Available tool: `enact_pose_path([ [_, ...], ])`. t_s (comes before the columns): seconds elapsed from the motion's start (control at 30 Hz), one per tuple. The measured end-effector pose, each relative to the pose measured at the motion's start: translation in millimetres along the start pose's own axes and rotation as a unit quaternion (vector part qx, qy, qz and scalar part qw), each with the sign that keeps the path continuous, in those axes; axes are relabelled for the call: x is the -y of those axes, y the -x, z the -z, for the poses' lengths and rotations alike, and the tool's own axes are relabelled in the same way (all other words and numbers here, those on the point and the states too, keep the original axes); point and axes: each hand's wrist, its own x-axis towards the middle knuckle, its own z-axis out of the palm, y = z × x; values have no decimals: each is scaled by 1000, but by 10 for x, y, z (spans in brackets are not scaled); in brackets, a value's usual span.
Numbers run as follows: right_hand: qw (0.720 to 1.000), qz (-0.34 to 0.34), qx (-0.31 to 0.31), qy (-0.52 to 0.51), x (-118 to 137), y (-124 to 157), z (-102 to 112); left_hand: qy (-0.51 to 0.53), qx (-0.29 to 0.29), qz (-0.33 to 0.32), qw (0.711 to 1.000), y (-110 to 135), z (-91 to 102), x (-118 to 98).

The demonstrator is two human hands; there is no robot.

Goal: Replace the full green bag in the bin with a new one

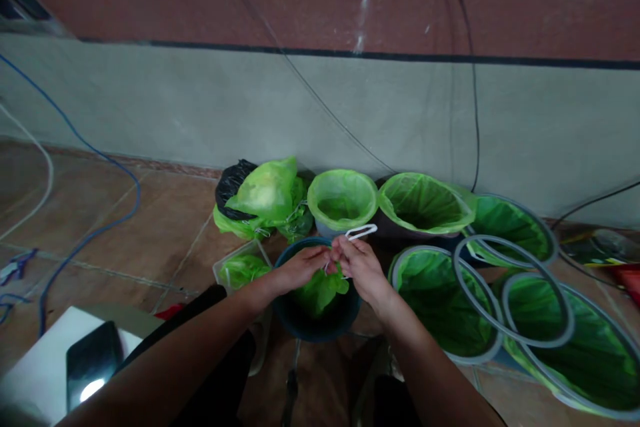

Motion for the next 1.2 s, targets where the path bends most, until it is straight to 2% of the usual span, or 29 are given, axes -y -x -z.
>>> enact_pose_path([
  [0.1,999,13,-38,-32,44,-22,49,-95,21,17,995,11,4,23],
  [0.17,998,26,-59,-23,72,-56,95,-133,11,24,991,6,3,27],
  [0.23,994,56,-86,26,87,-101,156,-132,-35,42,990,-9,10,35],
  [0.33,967,119,-119,191,66,-161,277,-111,-112,69,985,-32,44,59],
  [0.43,913,85,-80,392,1,-165,380,-112,-143,73,981,-41,86,88],
  [0.57,811,30,1,584,-72,-61,390,-132,-149,82,977,-54,101,105],
  [0.67,739,16,37,672,-73,24,352,-152,-153,86,973,-67,100,109],
  [0.73,699,4,36,714,-66,50,346,-166,-154,88,970,-70,108,116],
  [0.8,683,-4,18,730,-62,50,359,-172,-154,86,969,-69,122,127],
  [0.87,703,-2,-3,712,-54,43,368,-172,-155,85,969,-68,132,139],
  [0.93,750,23,14,661,-29,48,348,-169,-155,89,969,-69,129,145],
  [0.97,781,37,48,622,-9,58,323,-168,-156,92,969,-71,122,143],
  [1.07,873,42,204,442,58,100,220,-148,-150,90,974,-74,80,116],
  [1.13,901,20,256,350,82,111,177,-126,-145,79,978,-72,51,86],
  [1.2,906,23,227,357,84,97,180,-103,-147,74,981,-65,35,53],
])
